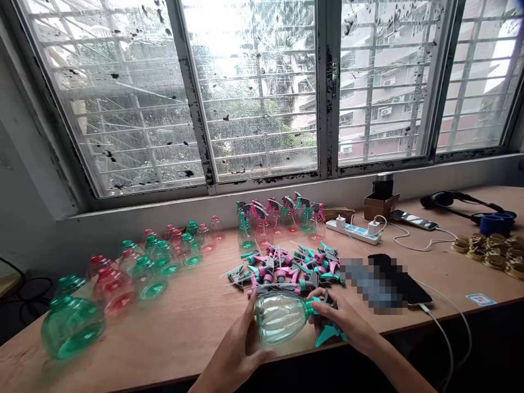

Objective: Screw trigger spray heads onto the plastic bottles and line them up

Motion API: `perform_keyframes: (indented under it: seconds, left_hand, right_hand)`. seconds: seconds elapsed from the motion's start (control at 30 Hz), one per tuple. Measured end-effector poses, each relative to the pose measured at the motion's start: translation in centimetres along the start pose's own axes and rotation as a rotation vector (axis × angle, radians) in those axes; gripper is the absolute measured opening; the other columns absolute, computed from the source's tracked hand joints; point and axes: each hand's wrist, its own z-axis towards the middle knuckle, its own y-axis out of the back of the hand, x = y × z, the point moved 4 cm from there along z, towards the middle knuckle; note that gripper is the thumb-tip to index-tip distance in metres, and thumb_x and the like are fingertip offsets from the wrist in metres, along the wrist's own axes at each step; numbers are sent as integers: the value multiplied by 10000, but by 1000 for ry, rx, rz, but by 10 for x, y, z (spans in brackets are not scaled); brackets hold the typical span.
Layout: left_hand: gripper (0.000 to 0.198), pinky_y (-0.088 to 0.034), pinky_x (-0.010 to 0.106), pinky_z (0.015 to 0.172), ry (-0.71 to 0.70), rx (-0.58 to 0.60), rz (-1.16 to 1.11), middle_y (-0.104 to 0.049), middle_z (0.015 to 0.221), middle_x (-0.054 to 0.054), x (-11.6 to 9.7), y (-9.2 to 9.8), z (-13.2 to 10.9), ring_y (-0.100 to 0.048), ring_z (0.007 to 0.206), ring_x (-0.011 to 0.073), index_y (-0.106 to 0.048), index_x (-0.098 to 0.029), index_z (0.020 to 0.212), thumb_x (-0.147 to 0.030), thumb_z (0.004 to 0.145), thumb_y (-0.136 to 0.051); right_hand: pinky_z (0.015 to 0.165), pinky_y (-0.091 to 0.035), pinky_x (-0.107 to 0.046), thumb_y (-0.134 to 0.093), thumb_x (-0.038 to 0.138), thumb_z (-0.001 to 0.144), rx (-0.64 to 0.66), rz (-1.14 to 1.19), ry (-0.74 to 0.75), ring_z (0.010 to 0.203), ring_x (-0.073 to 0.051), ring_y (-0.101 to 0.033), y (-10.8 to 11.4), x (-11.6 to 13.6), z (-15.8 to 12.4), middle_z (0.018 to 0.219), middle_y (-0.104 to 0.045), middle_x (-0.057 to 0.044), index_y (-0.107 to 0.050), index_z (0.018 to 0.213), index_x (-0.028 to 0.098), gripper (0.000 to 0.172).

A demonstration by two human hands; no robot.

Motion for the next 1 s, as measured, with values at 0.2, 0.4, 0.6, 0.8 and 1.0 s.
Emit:
perform_keyframes:
  seconds: [0.2, 0.4, 0.6, 0.8, 1.0]
  left_hand:
    - [812, -389, 458, 1166, -33, 26, -102, -343, 1649, 58, 4, 4, 0, -336, 1485, 380, -245, -315, 1595, -558, 923, -630]
    - [904, -397, 469, 1154, 24, -11, 2, -400, 1620, 58, 1, 4, -3, -529, 1344, 351, -210, -385, 1592, -447, 866, -745]
    - [924, -387, 419, 1167, -28, -39, 25, -364, 1641, 9, -7, 1, -3, -438, 1433, 304, -172, -419, 1589, -223, 869, -716]
    - [1005, -374, 434, 1175, -30, -70, 163, -302, 1667, 13, -8, 0, 2, -371, 1478, 318, -131, -395, 1601, -141, 819, -709]
    - [764, -369, 415, 1176, -3, -59, 124, -356, 1643, 12, -9, -1, 0, -495, 1405, 252, -136, -393, 1599, -180, 968, -510]
  right_hand:
    - [523, -518, -273, -799, 569, 752, -10, -32, -8, 541, -184, -675, -2, 4, -1, 668, -748, -22, -583, 959, 186, 485]
    - [541, -513, -274, -793, 588, 747, -24, -18, 5, 554, -189, -679, -2, 6, -2, 670, -742, -18, -590, 956, 188, 494]
    - [548, -510, -282, -783, 583, 758, -20, -1, 9, 567, -187, -678, -2, 8, -3, 685, -746, -22, -601, 1011, 181, 508]
    - [549, -517, -292, -775, 569, 774, -12, -23, 12, 559, -184, -678, -2, 6, -2, 680, -744, -22, -602, 1032, 171, 505]
    - [536, -524, -284, -796, 585, 747, -13, -37, -13, 558, -181, -671, -1, 4, -2, 690, -752, -29, -615, 1012, 173, 522]
